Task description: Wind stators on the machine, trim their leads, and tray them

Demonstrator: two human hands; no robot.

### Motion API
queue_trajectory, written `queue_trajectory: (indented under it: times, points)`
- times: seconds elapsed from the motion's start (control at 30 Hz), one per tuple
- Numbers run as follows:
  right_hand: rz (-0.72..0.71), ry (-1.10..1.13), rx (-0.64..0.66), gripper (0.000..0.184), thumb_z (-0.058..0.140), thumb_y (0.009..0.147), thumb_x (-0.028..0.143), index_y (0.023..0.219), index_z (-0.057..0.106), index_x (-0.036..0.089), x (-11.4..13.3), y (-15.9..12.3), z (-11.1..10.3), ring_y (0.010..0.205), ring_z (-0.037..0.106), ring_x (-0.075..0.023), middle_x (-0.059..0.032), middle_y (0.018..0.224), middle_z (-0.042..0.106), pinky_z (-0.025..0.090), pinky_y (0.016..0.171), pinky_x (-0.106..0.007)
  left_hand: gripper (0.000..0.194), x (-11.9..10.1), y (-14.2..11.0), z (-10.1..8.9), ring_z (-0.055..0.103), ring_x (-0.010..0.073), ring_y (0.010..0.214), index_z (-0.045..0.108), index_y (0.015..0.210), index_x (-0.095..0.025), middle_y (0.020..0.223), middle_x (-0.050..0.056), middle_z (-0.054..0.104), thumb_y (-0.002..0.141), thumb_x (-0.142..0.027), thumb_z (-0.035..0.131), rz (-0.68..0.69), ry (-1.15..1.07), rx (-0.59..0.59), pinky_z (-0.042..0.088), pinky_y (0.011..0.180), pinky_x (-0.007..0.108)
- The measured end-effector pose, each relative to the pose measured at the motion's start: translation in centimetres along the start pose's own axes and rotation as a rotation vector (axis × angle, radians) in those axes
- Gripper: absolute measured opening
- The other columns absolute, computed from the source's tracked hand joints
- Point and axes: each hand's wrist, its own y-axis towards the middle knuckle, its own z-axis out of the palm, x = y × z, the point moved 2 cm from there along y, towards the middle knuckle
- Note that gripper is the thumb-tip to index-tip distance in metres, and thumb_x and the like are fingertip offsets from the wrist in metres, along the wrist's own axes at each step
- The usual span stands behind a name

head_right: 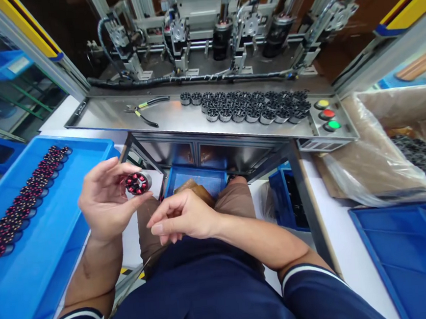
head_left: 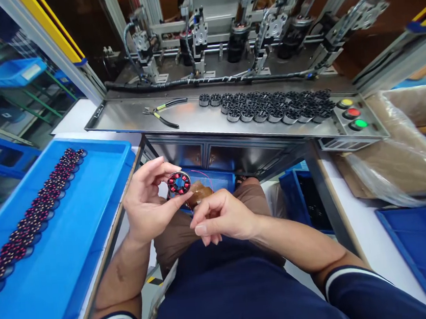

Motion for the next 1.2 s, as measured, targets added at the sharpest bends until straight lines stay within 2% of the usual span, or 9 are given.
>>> queue_trajectory:
  times: [0.13, 0.3, 0.43, 0.57, 0.73, 0.8, 0.93, 1.03, 1.2]
  points:
    - [-0.060, -0.088, -0.045, 0.041, 0.092, 0.061, 0.043, 0.082, 0.072, 0.013, 1.8, 0.3, -1.5, 0.049, 0.065, -0.0105, 0.0000, 0.063, 0.073, 0.053, 0.046, -0.020, 0.071, 0.0, -0.4, -0.2, 0.073, 0.0160, 0.099, 0.055, 0.137, -0.027, 0.112, 0.006, 0.075, 0.074, -0.008, 0.083, -0.093, -0.111, 0.061, 0.062, 0.085, 0.025]
    - [-0.168, -0.166, -0.121, 0.043, 0.082, 0.074, 0.053, 0.067, 0.065, 0.014, 4.3, 0.5, -1.3, 0.042, 0.052, -0.0065, 0.0037, 0.053, 0.063, 0.042, 0.043, -0.019, 0.068, -0.4, -1.3, 0.2, 0.073, 0.0180, 0.105, 0.050, 0.141, -0.027, 0.118, 0.010, 0.074, 0.082, -0.005, 0.074, -0.174, -0.157, 0.168, 0.063, 0.085, 0.025]
    - [-0.166, -0.155, -0.137, 0.044, 0.083, 0.075, 0.050, 0.061, 0.059, 0.016, 4.1, 0.6, -0.3, 0.042, 0.044, -0.0053, 0.0059, 0.049, 0.056, 0.033, 0.043, -0.019, 0.070, -0.2, -1.6, 0.9, 0.074, 0.0143, 0.092, 0.051, 0.139, -0.027, 0.119, 0.010, 0.071, 0.077, -0.012, 0.081, -0.204, -0.199, 0.122, 0.062, 0.079, 0.022]
    - [-0.191, -0.165, -0.107, 0.042, 0.083, 0.075, 0.047, 0.061, 0.060, 0.015, 3.0, 0.1, -0.7, 0.042, 0.041, -0.0042, 0.0064, 0.050, 0.054, 0.031, 0.043, -0.018, 0.070, 0.4, -1.5, 1.1, 0.073, 0.0125, 0.084, 0.055, 0.135, -0.028, 0.103, 0.005, 0.072, 0.073, -0.021, 0.087, -0.219, -0.258, 0.071, 0.061, 0.074, 0.020]
    - [-0.001, -0.394, 0.090, 0.038, 0.080, 0.079, 0.046, 0.064, 0.066, 0.014, 2.5, -1.4, -3.0, 0.044, 0.046, -0.0053, 0.0046, 0.052, 0.056, 0.034, 0.044, -0.019, 0.067, 0.4, -1.4, 0.6, 0.073, 0.0135, 0.087, 0.055, 0.135, -0.027, 0.104, 0.006, 0.075, 0.075, -0.021, 0.085, -0.204, -0.267, 0.059, 0.062, 0.074, 0.020]
    - [0.034, -0.508, 0.063, 0.036, 0.083, 0.075, 0.046, 0.070, 0.069, 0.013, 3.3, -1.9, -4.1, 0.048, 0.052, -0.0072, 0.0022, 0.057, 0.061, 0.039, 0.048, -0.020, 0.068, 0.2, -1.5, 0.5, 0.074, 0.0138, 0.090, 0.055, 0.135, -0.026, 0.106, 0.007, 0.075, 0.075, -0.018, 0.085, -0.178, -0.234, 0.048, 0.062, 0.077, 0.021]
    - [-0.261, -0.547, -0.230, 0.044, 0.090, 0.063, 0.051, 0.076, 0.069, 0.015, 6.4, -2.4, -4.5, 0.057, 0.055, -0.0092, 0.0009, 0.066, 0.063, 0.043, 0.054, -0.023, 0.074, -0.3, -1.8, 0.6, 0.074, 0.0164, 0.096, 0.053, 0.138, -0.026, 0.110, 0.007, 0.076, 0.073, -0.011, 0.084, -0.121, -0.075, 0.032, 0.064, 0.079, 0.024]
    - [-0.357, -0.510, -0.201, 0.049, 0.087, 0.064, 0.059, 0.075, 0.065, 0.016, 7.5, -2.0, -3.1, 0.058, 0.053, -0.0098, 0.0011, 0.067, 0.061, 0.044, 0.055, -0.024, 0.076, -0.5, -2.1, 1.1, 0.074, 0.0174, 0.099, 0.052, 0.140, -0.027, 0.112, 0.007, 0.076, 0.074, -0.007, 0.083, -0.086, -0.014, 0.040, 0.064, 0.081, 0.025]
    - [-0.358, -0.548, -0.195, 0.045, 0.087, 0.068, 0.052, 0.071, 0.058, 0.017, 6.7, -0.8, -1.0, 0.058, 0.050, -0.0093, 0.0035, 0.065, 0.056, 0.042, 0.055, -0.024, 0.076, -0.6, -2.2, 1.6, 0.074, 0.0191, 0.102, 0.050, 0.143, -0.028, 0.115, 0.008, 0.076, 0.076, -0.010, 0.082, -0.055, 0.001, 0.069, 0.065, 0.082, 0.028]
